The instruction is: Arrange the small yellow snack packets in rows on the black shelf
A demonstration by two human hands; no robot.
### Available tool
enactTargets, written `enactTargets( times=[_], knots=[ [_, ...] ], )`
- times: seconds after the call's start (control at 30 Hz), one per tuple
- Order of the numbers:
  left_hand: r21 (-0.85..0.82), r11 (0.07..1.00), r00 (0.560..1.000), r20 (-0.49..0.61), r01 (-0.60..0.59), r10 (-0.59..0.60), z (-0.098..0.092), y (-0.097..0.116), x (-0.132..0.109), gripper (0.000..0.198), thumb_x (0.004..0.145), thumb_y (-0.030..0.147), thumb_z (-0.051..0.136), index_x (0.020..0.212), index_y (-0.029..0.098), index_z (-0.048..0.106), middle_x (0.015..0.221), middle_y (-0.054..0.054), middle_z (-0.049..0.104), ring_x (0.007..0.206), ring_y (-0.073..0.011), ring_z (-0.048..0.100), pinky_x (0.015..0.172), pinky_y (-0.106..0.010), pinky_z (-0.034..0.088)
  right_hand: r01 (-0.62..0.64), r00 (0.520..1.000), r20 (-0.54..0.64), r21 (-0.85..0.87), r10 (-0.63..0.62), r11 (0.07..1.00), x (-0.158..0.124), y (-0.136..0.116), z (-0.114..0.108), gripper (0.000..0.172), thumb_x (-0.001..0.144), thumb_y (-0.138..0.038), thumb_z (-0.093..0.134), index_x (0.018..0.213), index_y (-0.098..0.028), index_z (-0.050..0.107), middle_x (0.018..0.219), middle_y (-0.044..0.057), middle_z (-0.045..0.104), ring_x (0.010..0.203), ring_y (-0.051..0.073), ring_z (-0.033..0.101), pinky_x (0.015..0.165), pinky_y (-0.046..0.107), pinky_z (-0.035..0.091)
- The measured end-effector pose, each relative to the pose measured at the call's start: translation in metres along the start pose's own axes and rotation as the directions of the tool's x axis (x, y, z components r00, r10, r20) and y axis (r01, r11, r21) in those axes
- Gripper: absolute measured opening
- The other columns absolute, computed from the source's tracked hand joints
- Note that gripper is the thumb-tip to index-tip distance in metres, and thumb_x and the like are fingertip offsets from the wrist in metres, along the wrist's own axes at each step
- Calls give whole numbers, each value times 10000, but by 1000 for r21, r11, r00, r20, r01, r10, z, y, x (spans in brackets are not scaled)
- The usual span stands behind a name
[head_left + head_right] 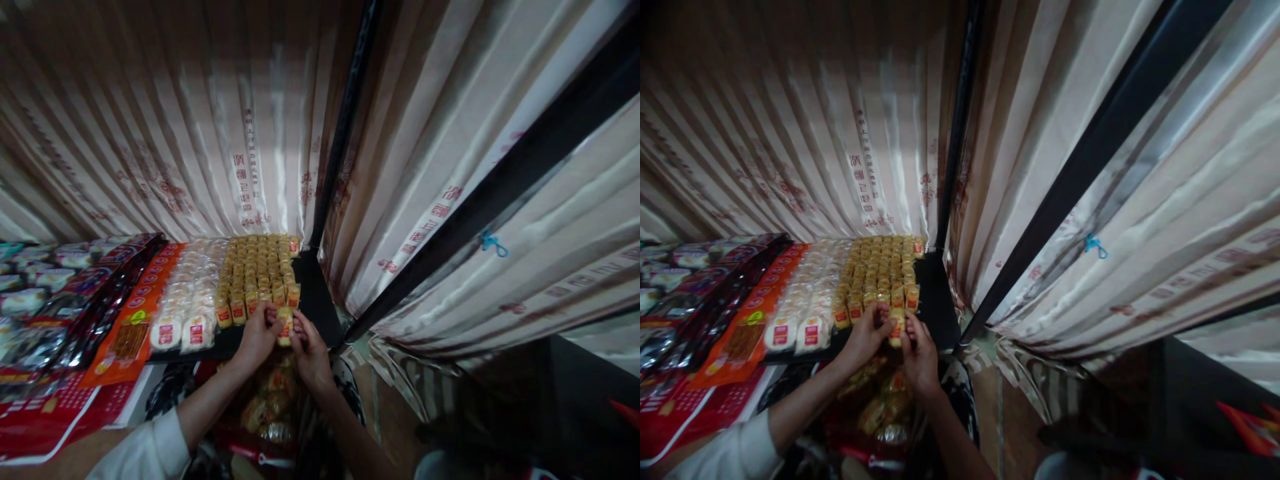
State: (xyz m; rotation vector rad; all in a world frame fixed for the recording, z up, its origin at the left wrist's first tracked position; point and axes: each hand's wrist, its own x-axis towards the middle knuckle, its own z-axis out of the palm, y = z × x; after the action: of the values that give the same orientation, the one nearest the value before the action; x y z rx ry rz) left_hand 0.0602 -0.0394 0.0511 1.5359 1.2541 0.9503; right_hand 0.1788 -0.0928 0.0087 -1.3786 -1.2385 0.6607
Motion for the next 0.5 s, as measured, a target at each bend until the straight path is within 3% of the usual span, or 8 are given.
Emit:
enactTargets(
  times=[0.27,0.4,0.5],
  knots=[
    [-1,992,991,35,-129,129,26,47,64,180,725,103,492,883,174,541,855,-24,639,772,-113,602,739,-251,487,134,972,-184,-74,-146,988,80,3,-24,391,829,-329,491,1202,-219,526,1035,76,606,887,172,591,779,305,504],
    [14,993,991,60,-121,120,44,51,102,243,751,74,445,948,162,557,950,-57,656,841,-126,626,781,-262,497,108,950,-280,-128,-141,986,122,23,-22,427,835,-345,453,1234,-197,493,1077,87,609,908,186,591,818,340,486],
    [198,966,985,84,-163,149,55,49,125,266,782,108,436,1011,154,564,1014,-78,654,907,-153,621,849,-299,481,71,925,-354,-201,-140,977,149,43,-14,430,824,-328,439,1224,-182,497,1125,95,599,996,213,564,895,384,436]
  ],
)
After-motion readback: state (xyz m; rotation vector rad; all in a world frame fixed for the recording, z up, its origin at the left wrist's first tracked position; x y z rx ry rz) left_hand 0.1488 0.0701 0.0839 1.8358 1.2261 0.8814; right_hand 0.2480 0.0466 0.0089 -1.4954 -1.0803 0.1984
